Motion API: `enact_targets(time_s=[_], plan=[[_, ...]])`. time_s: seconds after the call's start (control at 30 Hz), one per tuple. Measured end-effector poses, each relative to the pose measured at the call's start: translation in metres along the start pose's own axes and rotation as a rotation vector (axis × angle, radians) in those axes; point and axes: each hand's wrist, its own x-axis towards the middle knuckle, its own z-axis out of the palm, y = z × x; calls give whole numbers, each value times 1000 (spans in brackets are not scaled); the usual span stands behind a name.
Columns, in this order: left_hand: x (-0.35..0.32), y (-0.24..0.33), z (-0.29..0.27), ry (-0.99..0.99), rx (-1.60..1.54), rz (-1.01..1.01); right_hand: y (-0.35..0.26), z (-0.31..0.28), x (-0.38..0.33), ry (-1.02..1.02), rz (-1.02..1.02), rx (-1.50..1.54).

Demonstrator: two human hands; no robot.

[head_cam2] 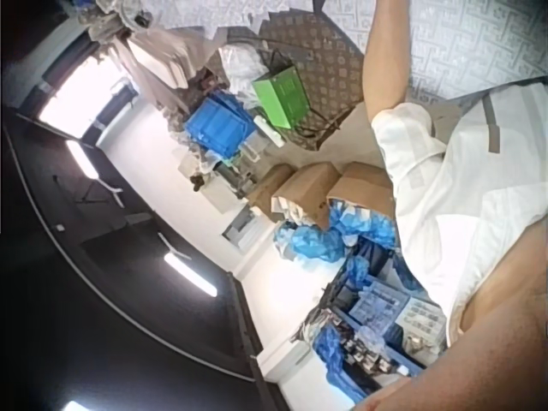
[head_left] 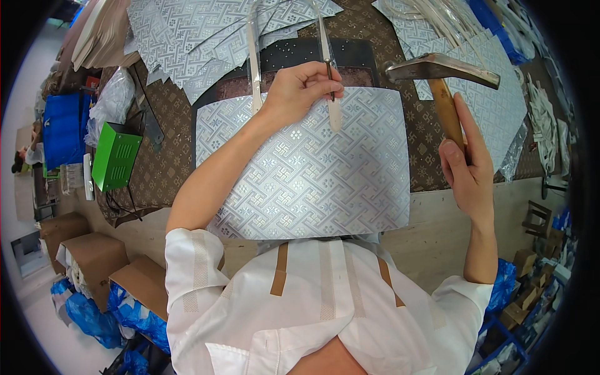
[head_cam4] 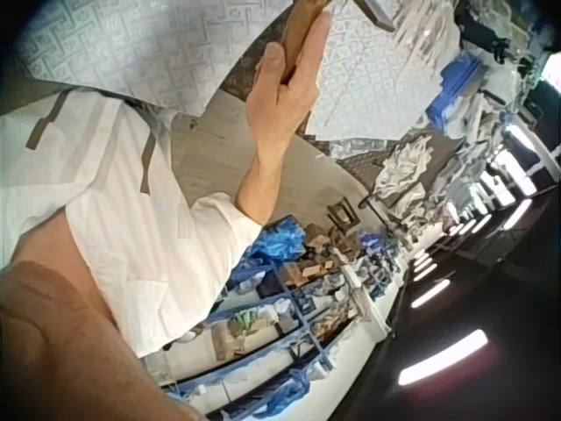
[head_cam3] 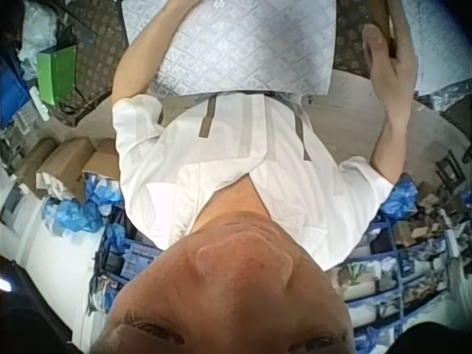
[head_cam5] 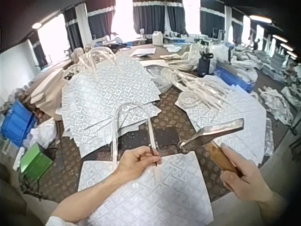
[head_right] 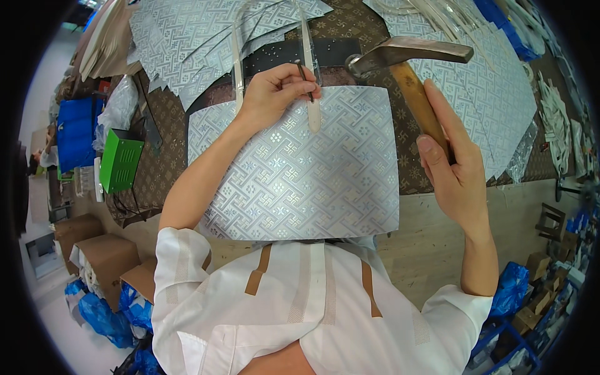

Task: Hammering bag straps to secure them to the body of a patterned handbag at a factory workbench.

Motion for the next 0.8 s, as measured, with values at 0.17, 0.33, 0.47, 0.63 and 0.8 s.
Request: enact_targets(time_s=[0.17, 0.33, 0.47, 0.63, 0.8], plan=[[-3, -1, 1, 13, 134, 39, -17, 0, 9, -82, -9, -65], [-4, -4, 0, 10, 333, 163, -52, -16, 25, 262, -187, -268], [-6, -3, -1, 5, 405, 215, -40, -24, 27, 98, -131, 35], [-7, -2, 3, -12, 521, 250, -23, 18, 28, -232, -38, -437], [-7, 0, 4, 156, -54, 43, -29, 10, 10, -110, 113, -133]])
